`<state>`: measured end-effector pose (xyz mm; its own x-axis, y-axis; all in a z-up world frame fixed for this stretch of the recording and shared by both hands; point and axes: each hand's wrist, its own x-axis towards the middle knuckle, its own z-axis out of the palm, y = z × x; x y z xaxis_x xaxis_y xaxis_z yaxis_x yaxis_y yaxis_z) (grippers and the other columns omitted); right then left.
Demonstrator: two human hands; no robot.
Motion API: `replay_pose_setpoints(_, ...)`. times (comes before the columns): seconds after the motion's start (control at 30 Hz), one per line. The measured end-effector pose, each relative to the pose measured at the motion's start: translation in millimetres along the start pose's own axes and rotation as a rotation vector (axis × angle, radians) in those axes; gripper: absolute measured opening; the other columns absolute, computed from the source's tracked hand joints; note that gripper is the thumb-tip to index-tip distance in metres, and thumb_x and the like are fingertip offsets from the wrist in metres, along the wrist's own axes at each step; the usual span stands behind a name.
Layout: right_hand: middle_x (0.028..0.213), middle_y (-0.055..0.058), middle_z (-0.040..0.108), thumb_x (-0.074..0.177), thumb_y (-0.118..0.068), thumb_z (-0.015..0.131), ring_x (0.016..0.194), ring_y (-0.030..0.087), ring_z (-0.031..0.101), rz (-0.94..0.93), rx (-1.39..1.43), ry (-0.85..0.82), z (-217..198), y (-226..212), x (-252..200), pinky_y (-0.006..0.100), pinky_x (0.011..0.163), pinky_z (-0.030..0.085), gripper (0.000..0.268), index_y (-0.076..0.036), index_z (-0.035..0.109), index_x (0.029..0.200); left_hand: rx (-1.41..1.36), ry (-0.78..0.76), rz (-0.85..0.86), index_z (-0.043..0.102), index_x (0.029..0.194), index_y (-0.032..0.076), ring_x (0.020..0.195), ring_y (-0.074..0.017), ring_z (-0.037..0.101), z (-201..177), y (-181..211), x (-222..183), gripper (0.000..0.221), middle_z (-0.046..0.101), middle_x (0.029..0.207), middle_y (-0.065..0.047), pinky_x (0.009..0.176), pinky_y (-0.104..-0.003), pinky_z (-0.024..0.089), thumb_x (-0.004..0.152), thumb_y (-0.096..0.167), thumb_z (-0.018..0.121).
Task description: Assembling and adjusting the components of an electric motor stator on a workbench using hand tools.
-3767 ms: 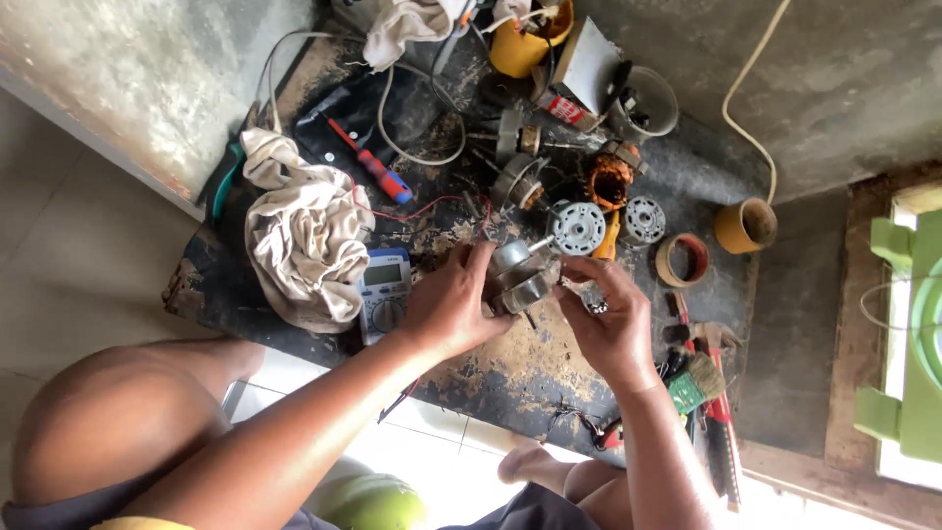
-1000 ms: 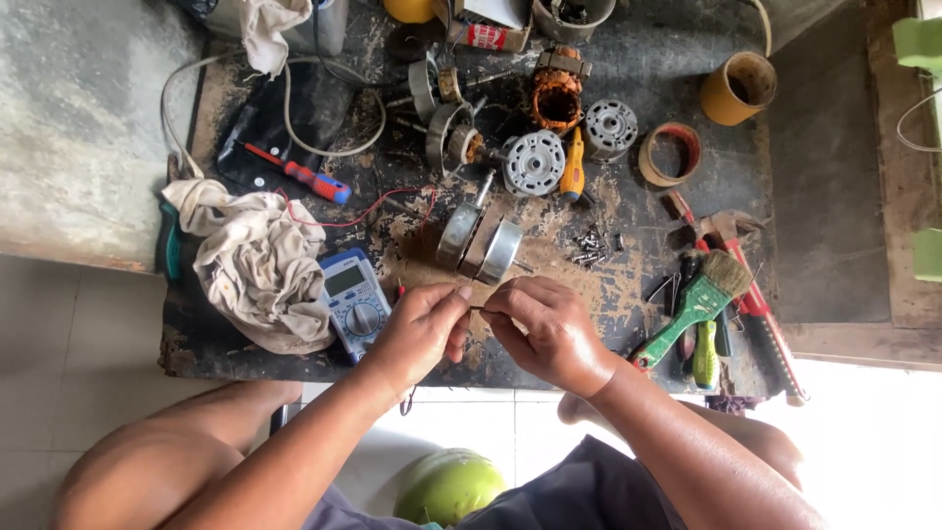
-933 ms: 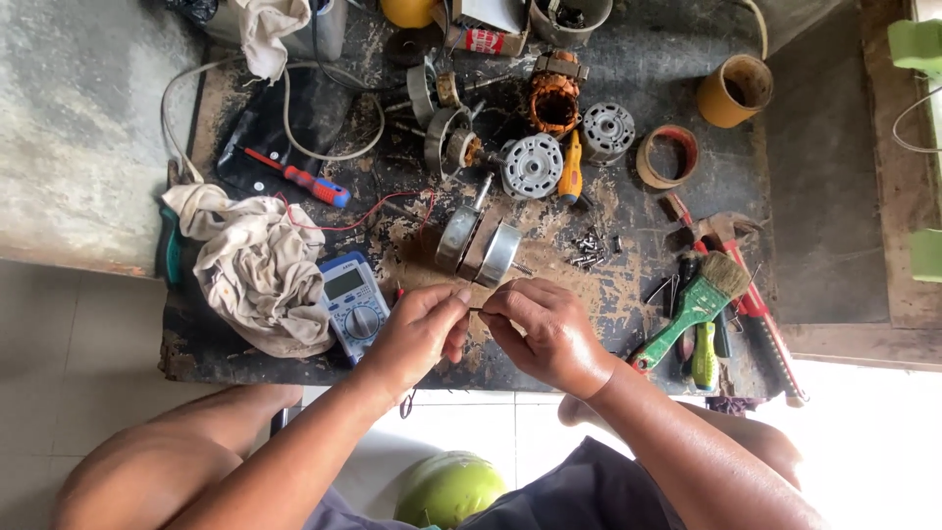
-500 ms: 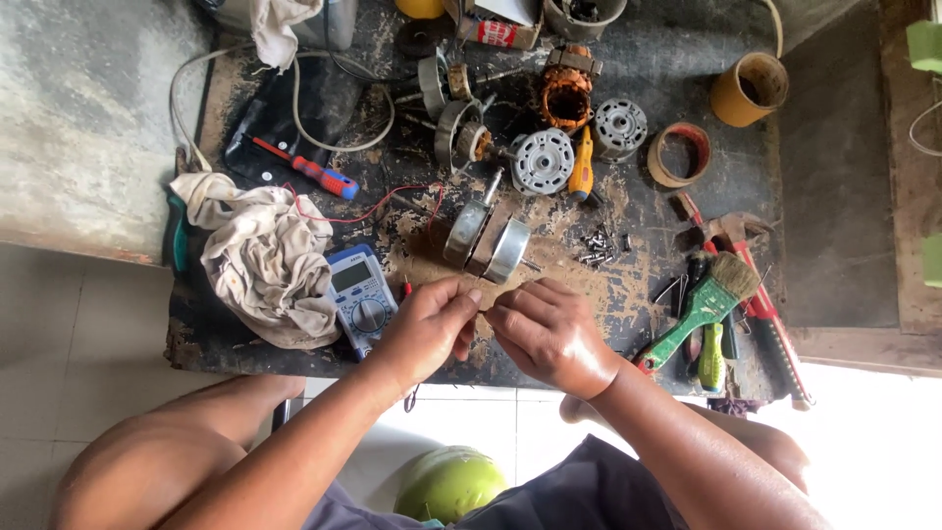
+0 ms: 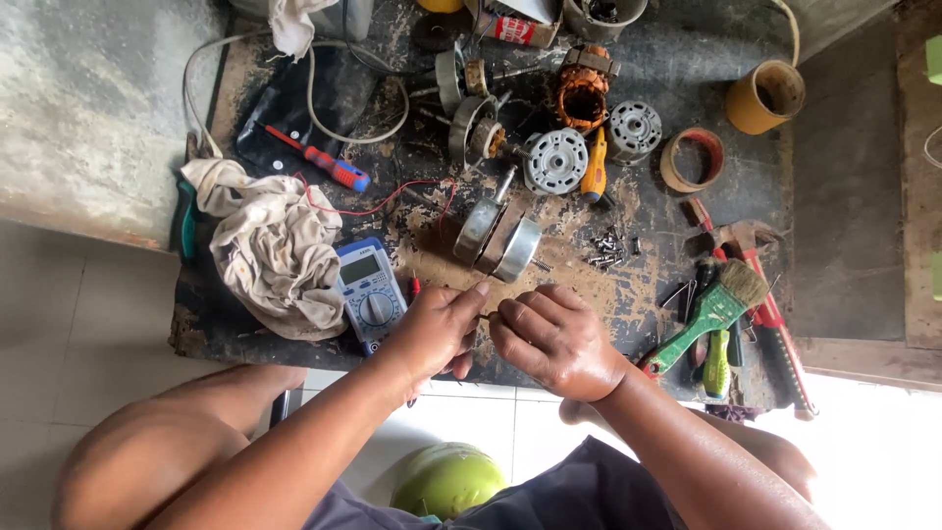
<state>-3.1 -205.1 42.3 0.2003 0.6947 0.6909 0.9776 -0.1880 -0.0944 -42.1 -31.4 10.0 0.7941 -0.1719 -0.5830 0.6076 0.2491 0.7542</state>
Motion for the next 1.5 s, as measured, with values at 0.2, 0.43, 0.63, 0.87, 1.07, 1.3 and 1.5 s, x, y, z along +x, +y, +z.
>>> replay_pose_setpoints(0.2,0.079,0.014,0.063,0.103,-0.015,0.059,0.064,0.031,0.066,0.133,0.075,0.009,11.8,2.6,-9.0,0.040,0.062,0.053,0.021,-0.002,0.069,0.091,0.074,0.067,0.083,0.056,0.067,0.006,0.033,-0.0164,0.056,-1.0,-4.5,3.6,0.045,0.048,0.046,-0.006,0.032,-0.022,0.041,0.105,0.030,0.057)
replay_pose_setpoints(0.43,0.072,0.011,0.064,0.096,-0.013,0.068,0.062,0.033,0.068,0.506,0.278,-0.001,13.3,-2.8,-13.1,0.044,0.055,0.054,0.013,0.000,0.068,0.098,0.390,0.081,0.248,0.065,0.076,0.003,0.041,-0.0181,0.063,-6.3,13.5,-6.0,0.041,0.057,0.053,-0.009,0.043,-0.026,0.052,0.106,0.028,0.054)
replay_pose_setpoints(0.63,0.065,0.009,0.059,0.094,-0.006,0.067,0.058,0.036,0.065,0.538,0.309,-0.018,17.1,-2.8,-19.1,0.044,0.054,0.055,0.003,-0.003,0.067,0.095,0.421,0.074,0.267,0.065,0.074,0.005,0.042,-0.0175,0.064,-8.7,5.2,0.9,0.044,0.059,0.052,-0.008,0.047,-0.027,0.054,0.107,0.030,0.052)
replay_pose_setpoints(0.87,0.070,0.009,0.061,0.095,-0.007,0.066,0.057,0.029,0.065,0.339,0.200,0.012,14.2,-2.1,-18.2,0.039,0.053,0.053,0.004,-0.006,0.067,0.092,0.423,0.115,0.131,0.062,0.060,0.006,0.035,-0.0191,0.060,-9.0,3.5,0.3,0.053,0.054,0.040,-0.007,0.045,-0.028,0.050,0.105,0.031,0.052)
replay_pose_setpoints(1.07,0.074,0.012,0.064,0.095,-0.007,0.067,0.059,0.030,0.067,0.238,0.165,-0.010,8.3,-1.0,-5.3,0.038,0.054,0.053,0.009,-0.002,0.068,0.088,0.412,0.126,0.111,0.061,0.058,0.007,0.034,-0.0187,0.060,-8.7,2.7,4.6,0.051,0.052,0.039,-0.007,0.045,-0.029,0.050,0.103,0.029,0.054)
replay_pose_setpoints(1.3,0.073,0.015,0.065,0.088,-0.008,0.075,0.060,0.031,0.069,0.499,0.356,-0.026,12.4,1.9,-22.4,0.041,0.052,0.056,0.017,0.002,0.068,0.099,0.675,0.183,0.288,0.070,0.080,0.000,0.067,-0.0405,0.074,-7.5,2.1,-0.6,0.038,0.067,0.062,-0.024,0.062,-0.044,0.057,0.101,0.027,0.053)
replay_pose_setpoints(1.5,0.067,0.012,0.065,0.088,0.000,0.071,0.055,0.028,0.070,0.531,0.358,-0.079,13.6,0.8,-19.7,0.036,0.049,0.055,0.003,0.001,0.069,0.090,0.659,0.200,0.408,0.071,0.089,-0.003,0.081,-0.0455,0.073,-5.3,6.2,-8.4,0.036,0.071,0.076,-0.027,0.071,-0.050,0.056,0.103,0.025,0.052)
